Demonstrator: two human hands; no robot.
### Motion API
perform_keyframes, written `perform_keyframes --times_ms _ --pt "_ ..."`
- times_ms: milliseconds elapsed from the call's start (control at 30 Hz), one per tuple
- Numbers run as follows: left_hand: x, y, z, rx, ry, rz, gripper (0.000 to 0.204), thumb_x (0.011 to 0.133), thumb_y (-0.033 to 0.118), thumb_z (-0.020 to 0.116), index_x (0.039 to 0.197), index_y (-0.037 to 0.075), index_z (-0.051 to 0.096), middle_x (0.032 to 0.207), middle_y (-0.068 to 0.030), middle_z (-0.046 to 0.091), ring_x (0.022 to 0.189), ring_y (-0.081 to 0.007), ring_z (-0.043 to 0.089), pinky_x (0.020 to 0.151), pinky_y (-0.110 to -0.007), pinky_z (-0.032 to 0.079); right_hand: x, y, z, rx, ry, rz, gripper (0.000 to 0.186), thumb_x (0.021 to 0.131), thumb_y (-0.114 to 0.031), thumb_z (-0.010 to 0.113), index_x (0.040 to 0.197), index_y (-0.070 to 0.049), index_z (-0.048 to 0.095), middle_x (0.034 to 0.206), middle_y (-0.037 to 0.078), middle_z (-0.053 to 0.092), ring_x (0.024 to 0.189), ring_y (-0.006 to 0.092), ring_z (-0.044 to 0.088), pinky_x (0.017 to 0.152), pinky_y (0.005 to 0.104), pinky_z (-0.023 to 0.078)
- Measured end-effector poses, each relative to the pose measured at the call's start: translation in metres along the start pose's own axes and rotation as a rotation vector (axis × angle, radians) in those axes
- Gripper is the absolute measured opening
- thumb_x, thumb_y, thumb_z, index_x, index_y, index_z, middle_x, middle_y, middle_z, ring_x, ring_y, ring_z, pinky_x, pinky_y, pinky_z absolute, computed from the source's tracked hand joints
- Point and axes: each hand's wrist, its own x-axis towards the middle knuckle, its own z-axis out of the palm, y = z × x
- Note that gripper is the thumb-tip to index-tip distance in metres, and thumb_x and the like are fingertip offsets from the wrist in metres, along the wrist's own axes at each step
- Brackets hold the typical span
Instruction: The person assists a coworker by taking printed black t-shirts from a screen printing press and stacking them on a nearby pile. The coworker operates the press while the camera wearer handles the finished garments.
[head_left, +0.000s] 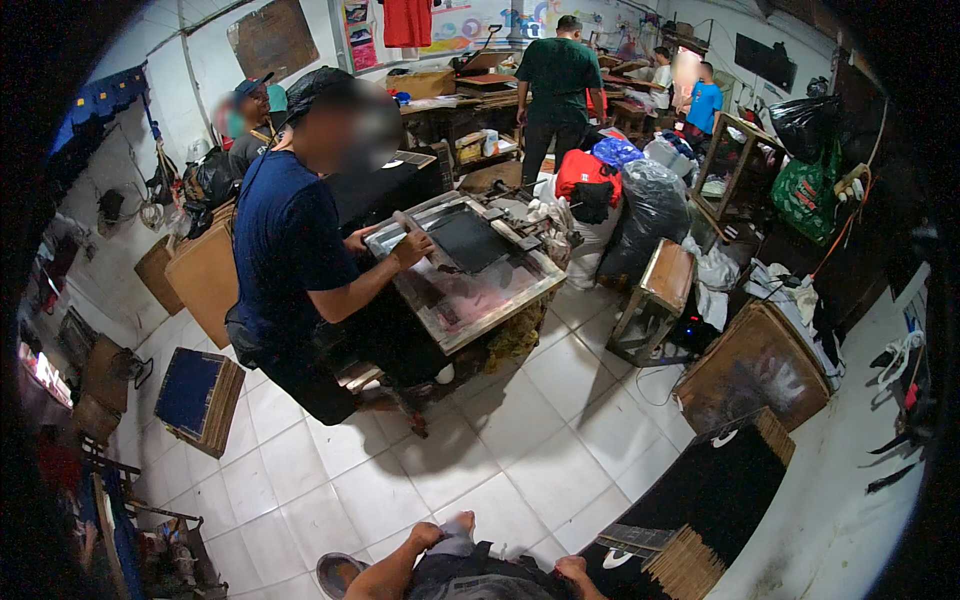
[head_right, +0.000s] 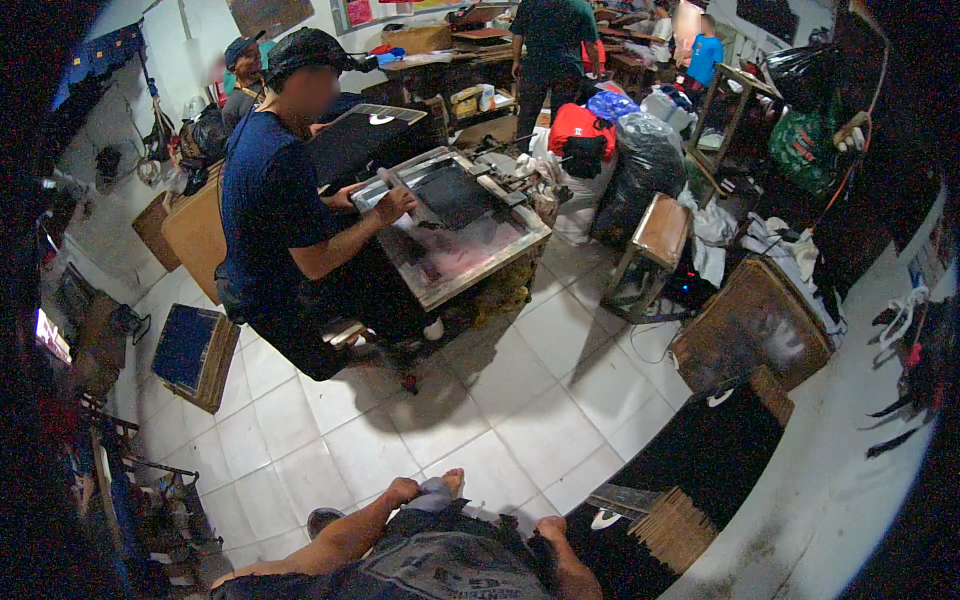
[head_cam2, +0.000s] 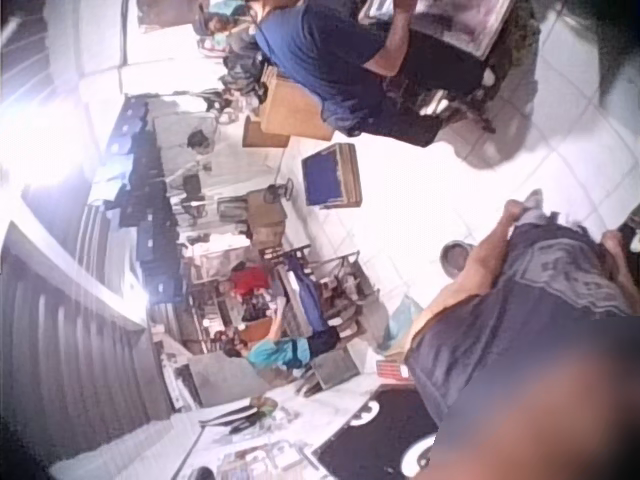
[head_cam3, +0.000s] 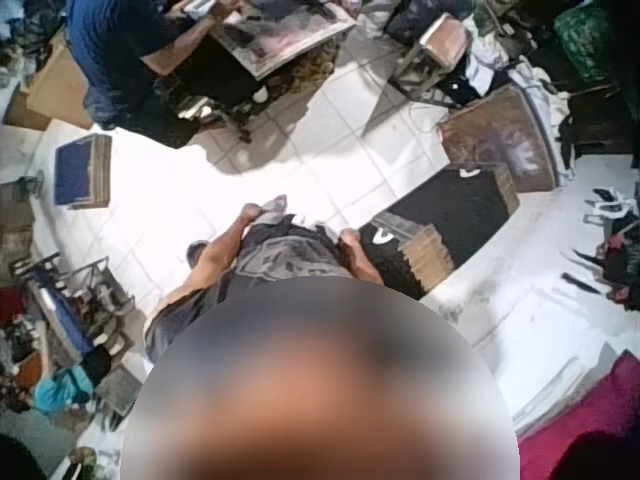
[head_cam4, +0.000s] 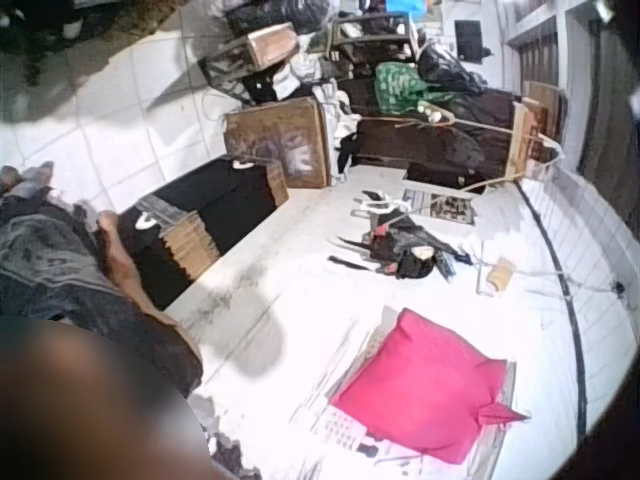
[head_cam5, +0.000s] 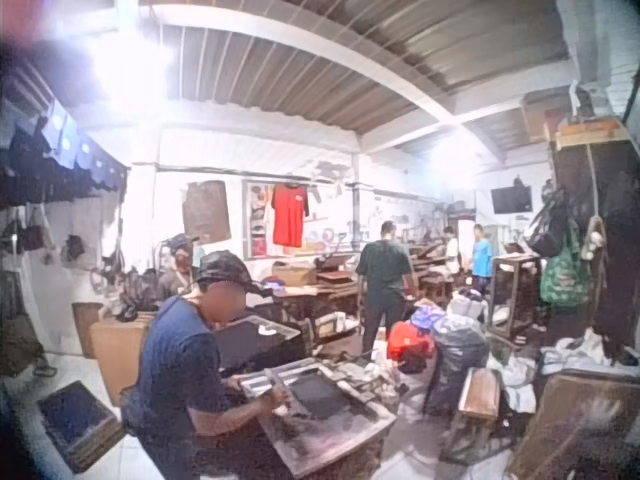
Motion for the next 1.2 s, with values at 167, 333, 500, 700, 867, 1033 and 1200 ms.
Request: perform_keyframes --times_ms 167,333,500,700,867,1033,1200 --pt "-0.029 -0.004 -0.084 -0.852 0.181 -0.280 0.030 0.086 0.019 0.048 0.113 0.006 0.052 0.104 -0.0075 0.060 0.086 -0.0214 0.060 0.069 -0.036 0.049 0.028 -0.026 -0.024 1.042 -0.061 0.536 0.008 0.073 -0.010 0.059 0.075 -0.004 0.064 0.067 0.009 0.062 0.059 0.0181 0.061 0.049 0.0304 0.050" --pt "0.004 -0.013 -0.231 -1.122 0.546 -0.209 0.036 0.082 0.013 0.048 0.117 0.005 0.049 0.097 -0.0102 0.062 0.080 -0.0203 0.059 0.067 -0.040 0.046 0.094 -0.041 -0.049 1.081 -0.184 0.624 0.009 0.076 -0.007 0.057 0.072 -0.001 0.063 0.063 0.009 0.061 0.053 0.0171 0.060 0.045 0.0289 0.049" --pt "0.079 -0.021 -0.375 -1.010 1.004 -0.258 0.058 0.070 0.007 0.060 0.123 -0.005 0.041 0.110 -0.0194 0.055 0.099 -0.0268 0.053 0.086 -0.033 0.040 0.195 -0.067 -0.096 0.615 -0.031 0.089 0.006 0.075 -0.007 0.058 0.071 -0.003 0.060 0.064 0.007 0.060 0.054 0.0173 0.059 0.043 0.0278 0.046" --pt "0.131 -0.035 -0.414 -1.153 1.065 -0.154 0.075 0.062 0.006 0.065 0.127 -0.011 0.030 0.120 -0.0228 0.048 0.109 -0.0290 0.046 0.096 -0.032 0.032 0.279 -0.162 -0.255 1.701 0.239 0.330 0.009 0.074 -0.004 0.058 0.083 -0.004 0.058 0.071 0.006 0.059 0.061 0.0170 0.059 0.050 0.0264 0.046" --pt "0.127 -0.029 -0.405 -1.250 0.971 -0.308 0.077 0.064 0.006 0.063 0.131 -0.005 0.027 0.085 -0.0111 0.053 0.072 -0.0186 0.049 0.060 -0.030 0.037 0.284 -0.183 -0.304 1.573 0.249 0.442 0.010 0.075 -0.003 0.058 0.085 -0.005 0.057 0.073 0.006 0.060 0.061 0.0170 0.059 0.050 0.0269 0.046" --pt "0.115 -0.010 -0.405 -1.376 0.963 -0.279 0.073 0.067 0.009 0.060 0.132 0.005 0.029 0.063 0.0001 0.049 0.049 -0.0103 0.043 0.040 -0.026 0.029 0.253 -0.140 -0.217 1.632 0.125 0.549 0.002 0.074 -0.005 0.057 0.075 -0.005 0.056 0.067 0.007 0.058 0.054 0.0166 0.057 0.045 0.0295 0.045" --pt "0.117 -0.010 -0.411 -1.434 1.014 -0.226 0.035 0.070 0.008 0.059 0.101 0.009 0.044 0.079 -0.0043 0.054 0.066 -0.0149 0.050 0.056 -0.031 0.038 0.212 -0.087 -0.091 0.924 0.023 0.457 0.011 0.070 -0.014 0.058 0.065 -0.003 0.058 0.066 0.010 0.061 0.055 0.0196 0.059 0.046 0.0344 0.047"
